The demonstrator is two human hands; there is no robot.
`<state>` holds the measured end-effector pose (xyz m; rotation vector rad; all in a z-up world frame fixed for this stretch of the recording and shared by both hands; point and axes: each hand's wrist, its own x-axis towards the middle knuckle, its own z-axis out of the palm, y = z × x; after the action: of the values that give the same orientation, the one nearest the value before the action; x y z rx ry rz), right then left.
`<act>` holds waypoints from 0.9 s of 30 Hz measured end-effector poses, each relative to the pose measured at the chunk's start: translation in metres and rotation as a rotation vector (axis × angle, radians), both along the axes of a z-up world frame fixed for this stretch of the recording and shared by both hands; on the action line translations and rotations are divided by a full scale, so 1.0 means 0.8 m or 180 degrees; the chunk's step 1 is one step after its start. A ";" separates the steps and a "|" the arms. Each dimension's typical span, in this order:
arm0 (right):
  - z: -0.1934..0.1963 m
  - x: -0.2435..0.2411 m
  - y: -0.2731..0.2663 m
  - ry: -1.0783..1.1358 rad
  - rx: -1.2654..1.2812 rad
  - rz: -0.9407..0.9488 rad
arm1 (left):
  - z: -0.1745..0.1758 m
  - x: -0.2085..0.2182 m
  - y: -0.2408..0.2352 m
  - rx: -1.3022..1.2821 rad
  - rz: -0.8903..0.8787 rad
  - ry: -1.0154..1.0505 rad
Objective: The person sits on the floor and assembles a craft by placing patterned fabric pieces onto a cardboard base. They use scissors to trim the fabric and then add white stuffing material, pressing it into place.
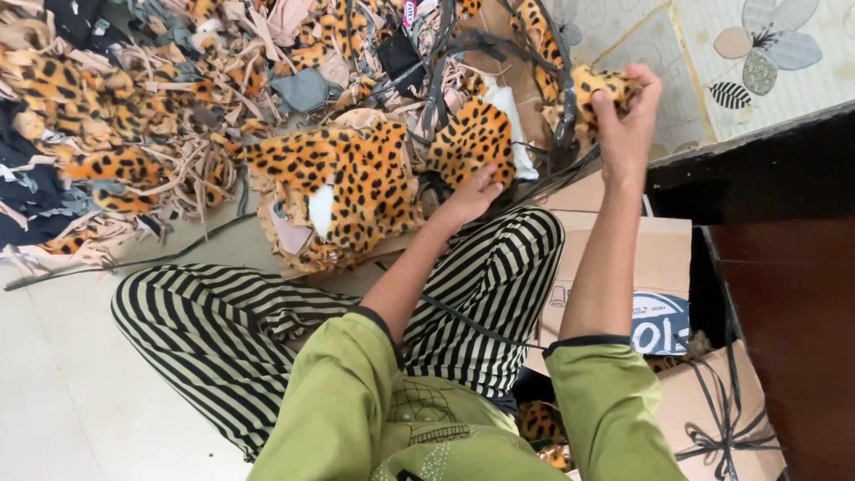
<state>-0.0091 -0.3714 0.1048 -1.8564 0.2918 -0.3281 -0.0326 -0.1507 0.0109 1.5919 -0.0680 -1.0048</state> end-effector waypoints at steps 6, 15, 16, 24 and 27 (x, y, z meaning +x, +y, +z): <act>0.034 -0.024 0.042 0.0103 0.0255 0.0959 | 0.012 0.007 -0.006 -0.0717 0.1351 -0.0295; 0.065 -0.035 0.094 -0.0760 -0.0757 0.0539 | 0.112 0.013 0.037 -0.0496 0.1486 -0.0620; 0.064 -0.034 0.100 -0.0763 -0.0758 0.0560 | 0.116 0.010 0.040 -0.0498 0.1507 -0.0621; 0.039 -0.040 0.172 -0.0800 0.0890 0.1792 | 0.101 -0.002 0.123 -0.2162 0.1805 0.0237; 0.007 -0.036 0.200 -0.0360 0.0828 0.1686 | 0.077 -0.029 0.171 -0.2170 0.1454 -0.0098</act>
<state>-0.0383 -0.2112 0.1105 -1.5802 -0.2278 -0.0251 -0.0559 -0.0136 0.0722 0.9326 -0.0561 -0.5141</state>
